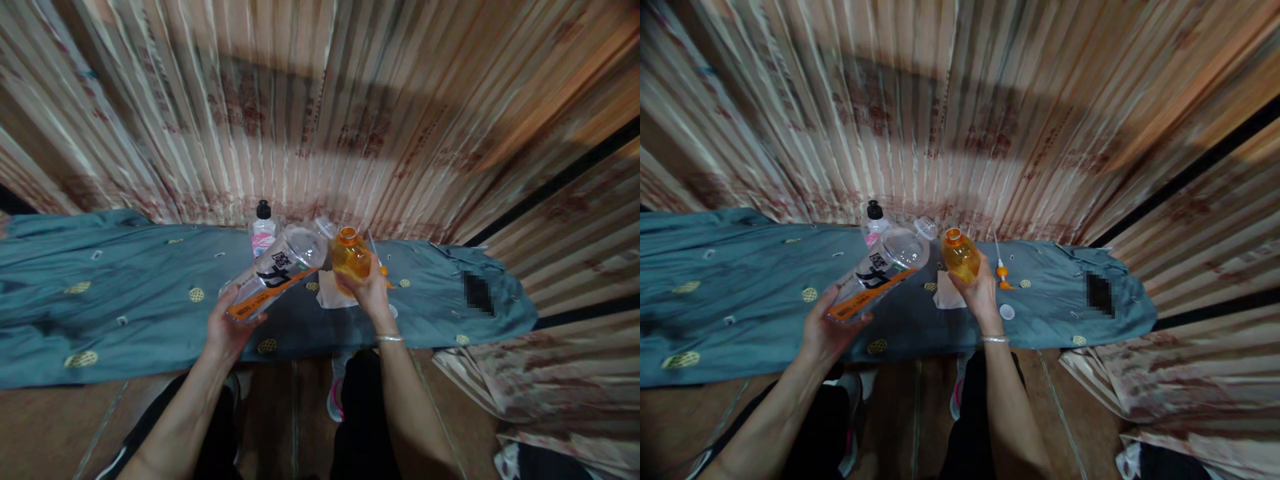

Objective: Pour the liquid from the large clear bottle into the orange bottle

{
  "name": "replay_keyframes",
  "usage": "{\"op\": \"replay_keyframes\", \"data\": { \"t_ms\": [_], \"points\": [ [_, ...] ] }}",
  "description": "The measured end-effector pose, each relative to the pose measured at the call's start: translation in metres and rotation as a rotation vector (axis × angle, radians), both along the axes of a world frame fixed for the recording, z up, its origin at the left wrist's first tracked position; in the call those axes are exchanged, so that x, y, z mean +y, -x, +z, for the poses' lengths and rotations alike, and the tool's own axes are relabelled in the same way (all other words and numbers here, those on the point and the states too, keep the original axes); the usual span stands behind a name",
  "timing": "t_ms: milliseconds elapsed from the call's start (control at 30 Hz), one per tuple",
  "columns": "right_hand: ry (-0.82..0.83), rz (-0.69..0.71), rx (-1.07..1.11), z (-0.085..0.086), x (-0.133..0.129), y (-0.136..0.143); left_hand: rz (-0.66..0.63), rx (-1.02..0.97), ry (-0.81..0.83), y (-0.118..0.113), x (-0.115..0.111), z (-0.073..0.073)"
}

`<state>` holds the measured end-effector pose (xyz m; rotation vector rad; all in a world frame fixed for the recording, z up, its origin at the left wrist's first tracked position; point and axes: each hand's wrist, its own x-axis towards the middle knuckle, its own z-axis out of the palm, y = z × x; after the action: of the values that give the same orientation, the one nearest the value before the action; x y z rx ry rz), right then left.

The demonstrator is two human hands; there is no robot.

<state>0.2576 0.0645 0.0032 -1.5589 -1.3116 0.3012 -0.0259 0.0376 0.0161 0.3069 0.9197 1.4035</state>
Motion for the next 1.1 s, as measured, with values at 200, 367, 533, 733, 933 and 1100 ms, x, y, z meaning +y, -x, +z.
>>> {"op": "replay_keyframes", "data": {
  "t_ms": [200, 367, 533, 733, 933, 1100],
  "points": [
    [-0.021, 0.017, -0.039, 0.004, -0.002, -0.001, 0.016, 0.028, 0.009, -0.001, 0.001, -0.001],
    [-0.042, 0.028, -0.100, 0.007, -0.003, 0.000, 0.003, 0.039, 0.015, 0.000, 0.002, -0.001],
    [-0.062, 0.033, -0.124, 0.009, -0.004, 0.002, -0.001, 0.043, 0.022, 0.002, 0.002, -0.003],
    [-0.087, 0.008, -0.161, 0.007, -0.005, 0.002, 0.004, 0.045, 0.016, 0.005, 0.002, -0.003],
    [-0.128, -0.006, -0.159, 0.002, -0.003, 0.005, 0.026, 0.050, -0.007, 0.005, 0.001, 0.001],
    [-0.138, -0.019, -0.156, -0.005, 0.000, 0.006, 0.053, 0.074, -0.038, 0.009, 0.001, 0.004]
  ]
}}
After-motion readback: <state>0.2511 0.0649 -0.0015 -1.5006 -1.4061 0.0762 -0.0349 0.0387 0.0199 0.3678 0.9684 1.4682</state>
